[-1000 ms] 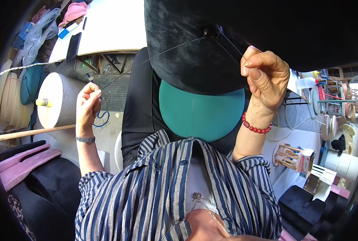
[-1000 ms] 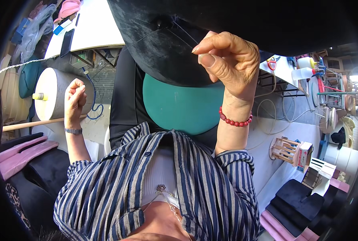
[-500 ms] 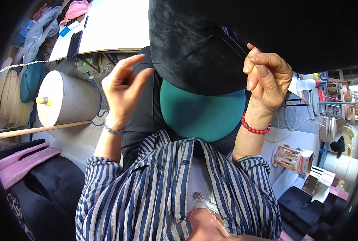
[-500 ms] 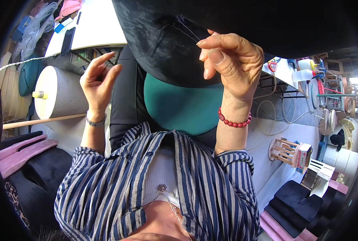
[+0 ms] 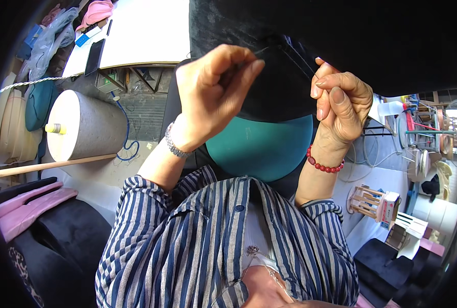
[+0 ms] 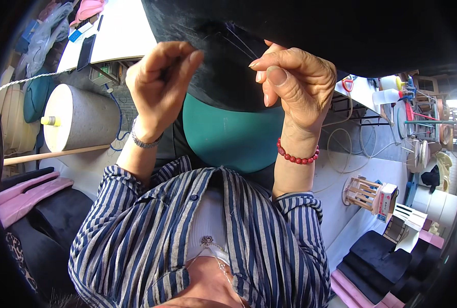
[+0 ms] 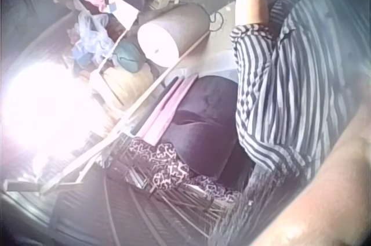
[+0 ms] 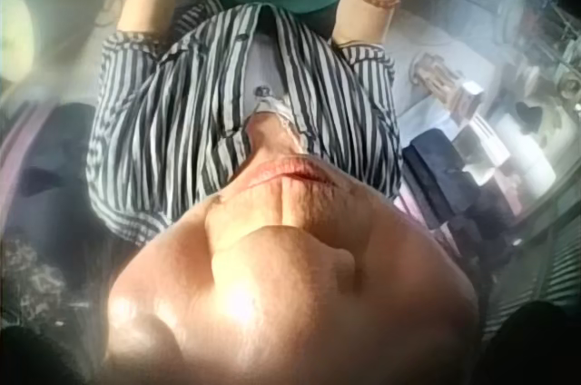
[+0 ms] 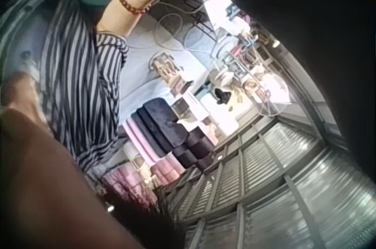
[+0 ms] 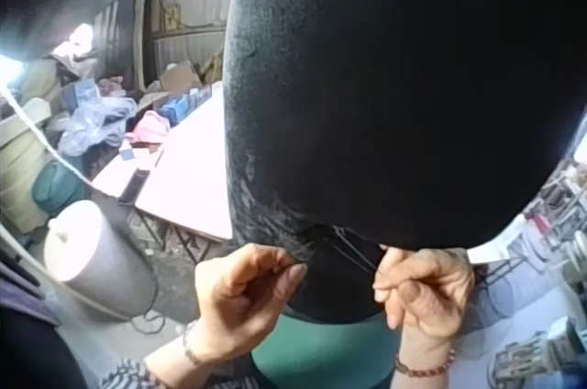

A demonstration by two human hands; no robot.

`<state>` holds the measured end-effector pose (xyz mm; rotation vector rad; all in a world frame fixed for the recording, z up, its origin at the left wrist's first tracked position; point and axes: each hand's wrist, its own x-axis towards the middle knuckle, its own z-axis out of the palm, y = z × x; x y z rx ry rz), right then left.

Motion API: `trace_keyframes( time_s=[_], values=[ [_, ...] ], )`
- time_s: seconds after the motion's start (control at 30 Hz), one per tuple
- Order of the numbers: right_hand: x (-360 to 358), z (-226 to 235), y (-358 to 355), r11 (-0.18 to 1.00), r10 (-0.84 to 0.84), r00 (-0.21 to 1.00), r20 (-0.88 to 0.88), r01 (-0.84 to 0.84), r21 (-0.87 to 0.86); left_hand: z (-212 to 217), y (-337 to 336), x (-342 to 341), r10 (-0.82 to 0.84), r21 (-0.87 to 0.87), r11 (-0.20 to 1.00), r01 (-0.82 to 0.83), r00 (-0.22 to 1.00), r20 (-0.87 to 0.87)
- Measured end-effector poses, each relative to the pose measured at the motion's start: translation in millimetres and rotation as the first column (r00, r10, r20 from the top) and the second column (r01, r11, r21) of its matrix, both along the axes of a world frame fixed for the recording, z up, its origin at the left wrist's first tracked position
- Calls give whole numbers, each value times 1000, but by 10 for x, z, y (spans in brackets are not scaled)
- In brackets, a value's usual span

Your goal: Sewing a dark fabric object by hand using a needle and thread.

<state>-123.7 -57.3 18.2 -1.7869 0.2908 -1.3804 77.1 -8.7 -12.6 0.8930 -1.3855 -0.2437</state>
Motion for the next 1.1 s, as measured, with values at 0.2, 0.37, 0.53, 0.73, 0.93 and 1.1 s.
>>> trace_keyframes(
  time_s=[0.2, 0.37, 0.53, 0.73, 0.93, 1.1],
  values=[
    [2, -6, -18, 1000, 3, 1000, -13, -3, 20, 131, 297, -27, -219, 132, 969, 209, 973, 68],
    [12, -2, -4, 1000, 6, 1000, -14, -5, 30, 29, 393, 95, -192, 174, 970, 171, 975, 114],
    [-23, -8, 0, 999, 14, 1000, -15, -13, 50, -339, 647, 344, 16, 225, 974, 0, 997, -70],
    [43, 17, 2, 1000, -8, 1000, 20, 9, -22, -609, 717, 1031, 304, 378, 903, -204, 925, -228],
    [100, -16, 6, 998, -58, 998, 29, 59, -26, -754, 871, 1632, 482, 355, 839, -412, 866, -135],
    [96, -8, 33, 997, -77, 996, 46, 77, -4, -865, 837, 1650, 462, 341, 831, -439, 887, 16]
  ],
)
